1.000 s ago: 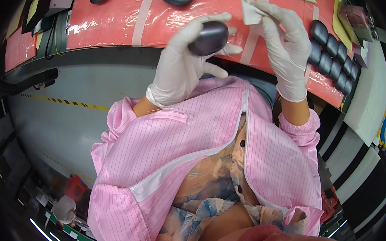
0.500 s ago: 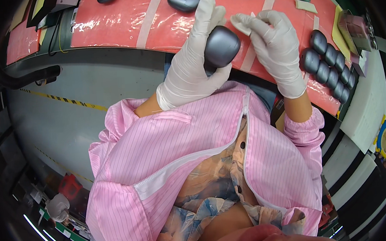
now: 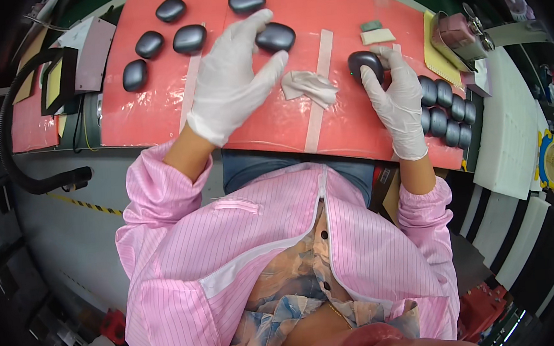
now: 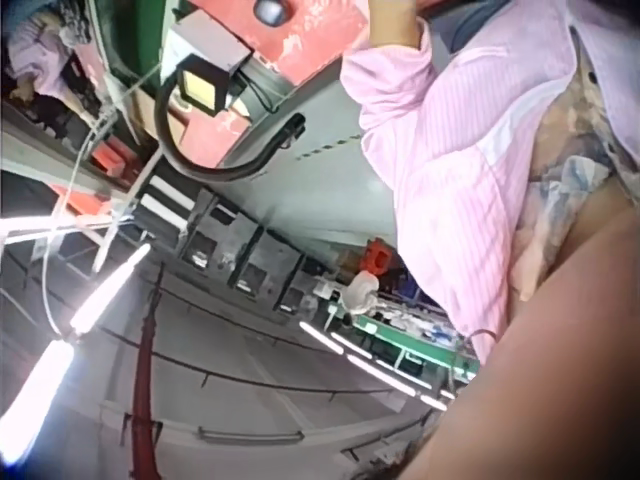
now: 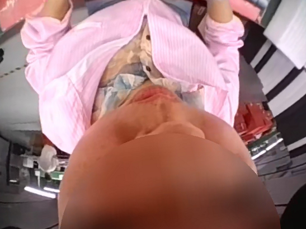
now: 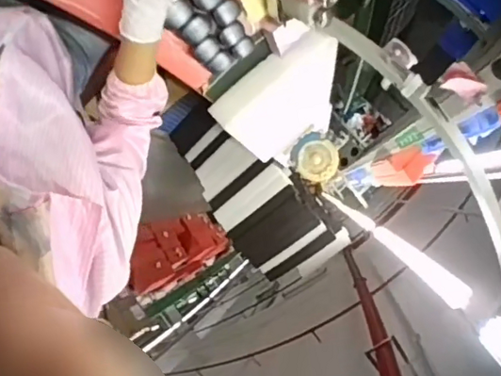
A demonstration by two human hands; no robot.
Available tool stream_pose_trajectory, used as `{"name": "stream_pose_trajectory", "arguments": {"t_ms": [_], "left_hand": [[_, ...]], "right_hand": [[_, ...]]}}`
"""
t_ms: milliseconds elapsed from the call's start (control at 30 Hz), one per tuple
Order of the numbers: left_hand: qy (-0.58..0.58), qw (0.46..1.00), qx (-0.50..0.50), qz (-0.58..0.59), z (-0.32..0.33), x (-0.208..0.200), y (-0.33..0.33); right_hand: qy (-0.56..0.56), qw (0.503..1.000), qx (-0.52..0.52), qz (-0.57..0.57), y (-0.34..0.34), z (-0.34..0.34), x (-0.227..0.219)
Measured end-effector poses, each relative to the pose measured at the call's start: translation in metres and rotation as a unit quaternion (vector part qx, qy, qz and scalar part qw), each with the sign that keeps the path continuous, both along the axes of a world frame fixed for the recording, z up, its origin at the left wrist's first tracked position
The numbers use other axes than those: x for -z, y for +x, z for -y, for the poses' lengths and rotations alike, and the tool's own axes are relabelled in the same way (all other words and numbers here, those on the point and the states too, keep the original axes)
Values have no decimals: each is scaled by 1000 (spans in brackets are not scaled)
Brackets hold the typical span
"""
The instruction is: Cleaning, inspecting, and organizing electronic device housings on an assembly line.
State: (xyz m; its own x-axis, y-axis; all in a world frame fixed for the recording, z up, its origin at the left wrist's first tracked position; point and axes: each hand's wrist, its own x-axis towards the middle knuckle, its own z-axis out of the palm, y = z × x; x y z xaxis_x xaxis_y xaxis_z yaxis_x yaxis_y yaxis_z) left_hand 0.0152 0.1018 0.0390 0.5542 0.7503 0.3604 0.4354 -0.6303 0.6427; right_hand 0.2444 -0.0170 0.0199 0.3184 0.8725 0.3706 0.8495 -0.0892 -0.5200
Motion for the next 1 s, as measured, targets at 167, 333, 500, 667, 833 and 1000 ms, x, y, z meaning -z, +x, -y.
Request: {"name": "stream_pose_trajectory", "arguments": {"t_ms": [167,333,500,667,833,1000], "left_hand": [[83,964,12,-253,-38,16,21],[29,985,55,-163,-35,21,25],[-563,747,224,274,18,-8,7],[-486,813,95,305,59,-9,-9],[-494,808,77,311,79,3,-26],[-483,785,87,379,93,12,-34]], "right_hand": [[1,979,9,205,14,-5,0],[-66,966,-21,250,11,1,-5],[65,976,-160,-129,-36,1,-31],[-32,883,-214,-417,-77,6,-33],[23,832,-167,-529,-92,8,-18],[88,940,-206,-256,-96,14,-15]]}}
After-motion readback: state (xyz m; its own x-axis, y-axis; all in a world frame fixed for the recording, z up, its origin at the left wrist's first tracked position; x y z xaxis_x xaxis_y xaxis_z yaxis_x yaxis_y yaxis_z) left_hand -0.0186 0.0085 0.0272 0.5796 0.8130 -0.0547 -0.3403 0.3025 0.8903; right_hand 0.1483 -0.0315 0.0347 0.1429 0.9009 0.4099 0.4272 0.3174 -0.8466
